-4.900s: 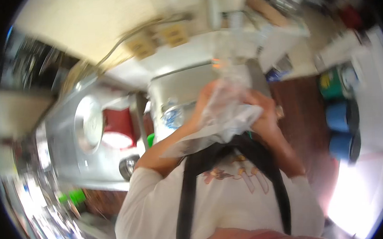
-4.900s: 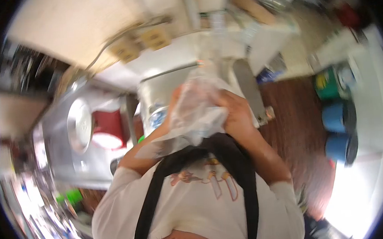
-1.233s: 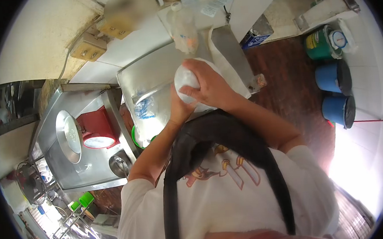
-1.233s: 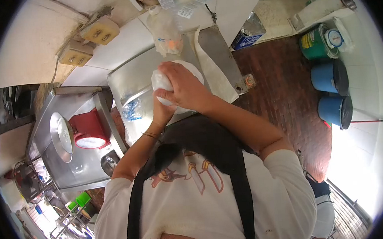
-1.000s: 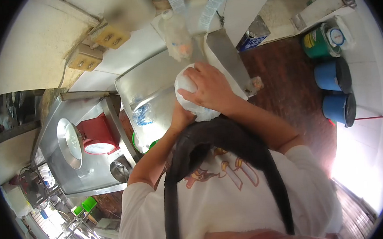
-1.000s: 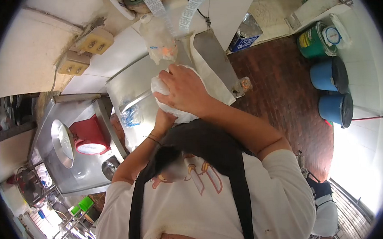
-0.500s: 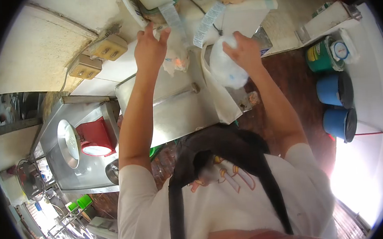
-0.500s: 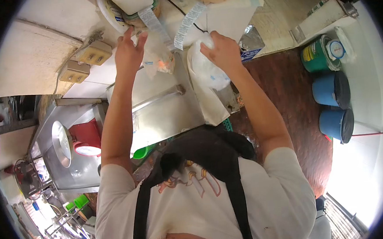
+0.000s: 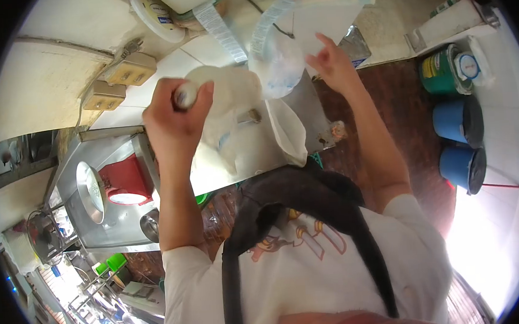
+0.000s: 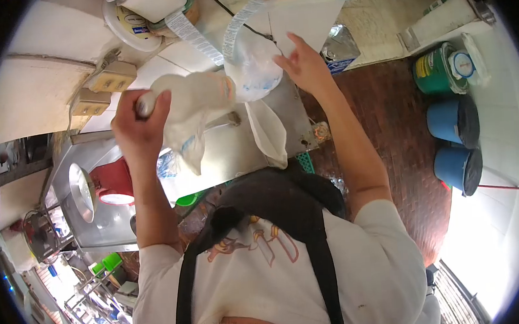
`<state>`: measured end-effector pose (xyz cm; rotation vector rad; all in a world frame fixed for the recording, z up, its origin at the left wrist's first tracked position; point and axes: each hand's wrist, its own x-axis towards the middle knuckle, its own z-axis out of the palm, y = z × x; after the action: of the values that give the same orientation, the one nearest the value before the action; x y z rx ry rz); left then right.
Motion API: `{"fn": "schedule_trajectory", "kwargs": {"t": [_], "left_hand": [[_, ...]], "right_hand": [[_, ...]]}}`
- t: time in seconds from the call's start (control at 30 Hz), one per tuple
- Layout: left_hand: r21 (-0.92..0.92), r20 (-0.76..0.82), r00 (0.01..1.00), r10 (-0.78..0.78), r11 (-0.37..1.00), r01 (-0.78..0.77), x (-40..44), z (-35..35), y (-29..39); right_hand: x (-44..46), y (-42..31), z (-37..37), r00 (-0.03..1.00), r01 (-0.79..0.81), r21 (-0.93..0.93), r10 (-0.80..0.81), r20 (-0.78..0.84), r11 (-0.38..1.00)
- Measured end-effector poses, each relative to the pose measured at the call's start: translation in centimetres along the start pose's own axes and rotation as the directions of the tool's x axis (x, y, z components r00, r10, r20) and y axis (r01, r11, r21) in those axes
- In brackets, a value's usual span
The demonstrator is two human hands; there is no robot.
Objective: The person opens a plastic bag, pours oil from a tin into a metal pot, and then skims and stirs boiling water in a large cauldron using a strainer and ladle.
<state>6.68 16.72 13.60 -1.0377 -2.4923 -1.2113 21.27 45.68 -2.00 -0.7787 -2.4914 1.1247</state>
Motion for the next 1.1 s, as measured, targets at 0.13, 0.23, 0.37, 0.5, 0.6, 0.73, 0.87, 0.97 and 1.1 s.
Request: {"fn": "schedule_trajectory", "kwargs": {"t": [0.13, 0.23, 0.37, 0.5, 0.6, 0.73, 0.87, 0.97, 1.1], "left_hand": [[-0.15, 0.157, 0.987, -0.034, 0.987, 0.057, -1.9, 0.1, 3.4], [-0.253, 0.346, 0.935, 0.079, 0.967, 0.012, -2.9, 4.1, 4.6], [-0.229, 0.408, 0.88, 0.242, 0.96, -0.158, -4.7, 12.9, 3.3], [-0.029, 0.538, 0.835, 0.118, 0.992, -0.122, -5.8, 20.8, -0.6], [-0.103, 0.454, 0.887, 0.085, 0.994, -0.042, -6.8, 18.8, -1.6], [-0.192, 0.311, 0.939, -0.149, 0.957, 0.216, -9.0, 12.8, -3.6], [0.232, -0.138, 0.95, -0.28, 0.924, 0.306, -15.6, 6.5, -21.1], [0.511, -0.305, 0.791, -0.531, 0.609, 0.606, -21.6, 2.6, -31.1], [0.481, -0.053, 0.786, -0.616, 0.674, 0.561, -23.6, 2.1, -34.6]], "right_hand": [[-7.8, 3.4, 2.4, 0.975, -0.063, 0.081, 0.044, 0.216, 0.995], [-10.9, 3.7, 3.0, 0.936, -0.084, 0.22, 0.001, 0.351, 0.972], [-10.0, 7.9, 4.0, 0.957, -0.085, 0.327, -0.015, 0.291, 0.941], [-9.1, 11.4, 8.3, 0.945, -0.031, 0.374, -0.095, 0.314, 0.927], [-7.8, 11.5, 11.3, 0.941, -0.049, 0.234, -0.034, 0.338, 0.971], [-8.6, 11.7, 13.4, 0.976, 0.005, 0.418, -0.095, 0.195, 0.908], [-11.2, 12.2, 12.0, 0.99, -0.067, 0.236, 0.035, 0.137, 0.969], [-14.5, 13.4, 9.5, 0.972, -0.201, 0.098, 0.187, 0.139, 0.975], [-18.1, 9.3, 9.3, 0.928, -0.164, 0.035, 0.142, 0.344, 0.986]]}}
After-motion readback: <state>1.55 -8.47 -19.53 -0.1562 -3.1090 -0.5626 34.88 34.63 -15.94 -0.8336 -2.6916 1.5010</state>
